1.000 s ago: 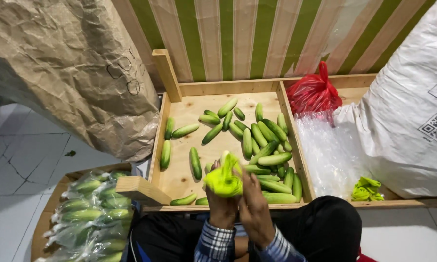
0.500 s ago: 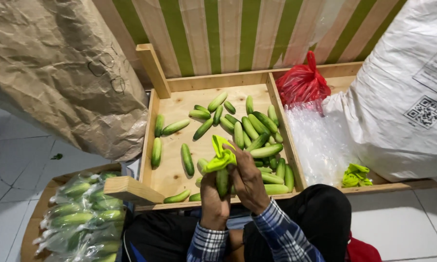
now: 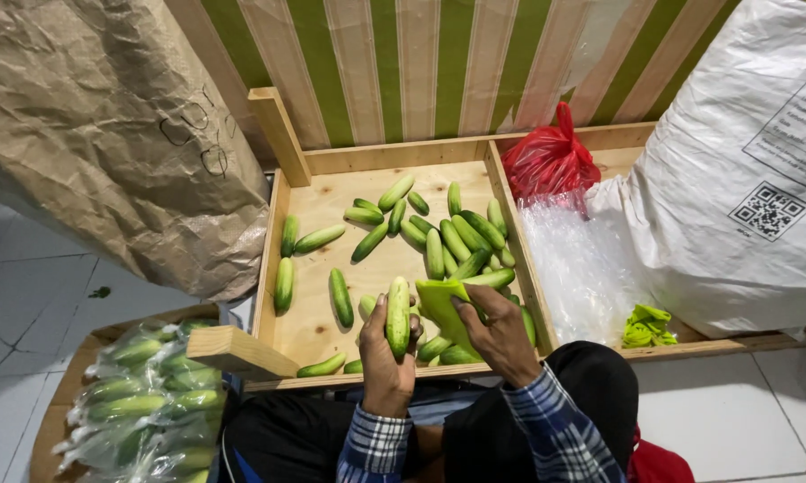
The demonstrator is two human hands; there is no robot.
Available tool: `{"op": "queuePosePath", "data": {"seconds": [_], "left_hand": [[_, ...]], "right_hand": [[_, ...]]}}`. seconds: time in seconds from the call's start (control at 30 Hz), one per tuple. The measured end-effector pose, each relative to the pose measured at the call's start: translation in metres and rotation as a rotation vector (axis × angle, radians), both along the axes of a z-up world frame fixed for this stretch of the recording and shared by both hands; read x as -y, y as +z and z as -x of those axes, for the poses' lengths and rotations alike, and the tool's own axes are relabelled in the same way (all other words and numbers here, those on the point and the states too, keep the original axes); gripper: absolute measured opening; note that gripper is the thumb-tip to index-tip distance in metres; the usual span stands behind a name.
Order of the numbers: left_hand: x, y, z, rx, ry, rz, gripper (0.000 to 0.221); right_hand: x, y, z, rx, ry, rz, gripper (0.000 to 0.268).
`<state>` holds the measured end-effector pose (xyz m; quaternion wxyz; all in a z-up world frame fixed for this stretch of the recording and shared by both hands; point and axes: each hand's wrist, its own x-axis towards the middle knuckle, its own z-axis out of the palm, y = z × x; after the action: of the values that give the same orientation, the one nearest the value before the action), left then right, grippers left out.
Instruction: The person sits on the floor and picks up cucumbers from a wooden tray. They wipe each cucumber with a yellow cloth, then wrap it in a small plastic bag and tie the bag closed. The wrapped cucumbers are placed into a cardboard box.
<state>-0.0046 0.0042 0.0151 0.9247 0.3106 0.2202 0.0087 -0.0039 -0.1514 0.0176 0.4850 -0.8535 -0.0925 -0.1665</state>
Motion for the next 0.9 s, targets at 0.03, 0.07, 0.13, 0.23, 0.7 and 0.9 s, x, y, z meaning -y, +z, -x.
{"op": "queuePosePath", "data": {"seconds": [0.03, 0.07, 0.13, 0.23, 0.7, 0.9], "left_hand": [[-0.001, -0.005, -0.001, -0.004, 0.003, -0.001, 0.029], [-0.002, -0.01, -0.002, 0.015, -0.016, 0.019, 0.03], [-0.002, -0.019, -0.005, 0.036, -0.017, 0.044, 0.031], [-0.003, -0.027, -0.006, 0.061, -0.053, 0.063, 0.027], [-0.006, -0.045, -0.014, 0.004, -0.093, -0.005, 0.034], [-0.007, -0.025, -0.011, -0.015, -0.042, 0.017, 0.029]], "right_hand": [[0.003, -0.004, 0.005, -0.004, 0.003, -0.001, 0.02], [0.005, -0.008, 0.01, -0.056, -0.019, 0.041, 0.018], [0.01, -0.02, 0.017, -0.106, -0.024, 0.089, 0.018], [0.015, -0.044, 0.031, -0.248, -0.026, 0.132, 0.024], [0.032, -0.154, 0.023, -0.539, 0.092, 0.503, 0.02], [0.062, -0.162, -0.016, -0.46, 0.014, 0.775, 0.021]]}}
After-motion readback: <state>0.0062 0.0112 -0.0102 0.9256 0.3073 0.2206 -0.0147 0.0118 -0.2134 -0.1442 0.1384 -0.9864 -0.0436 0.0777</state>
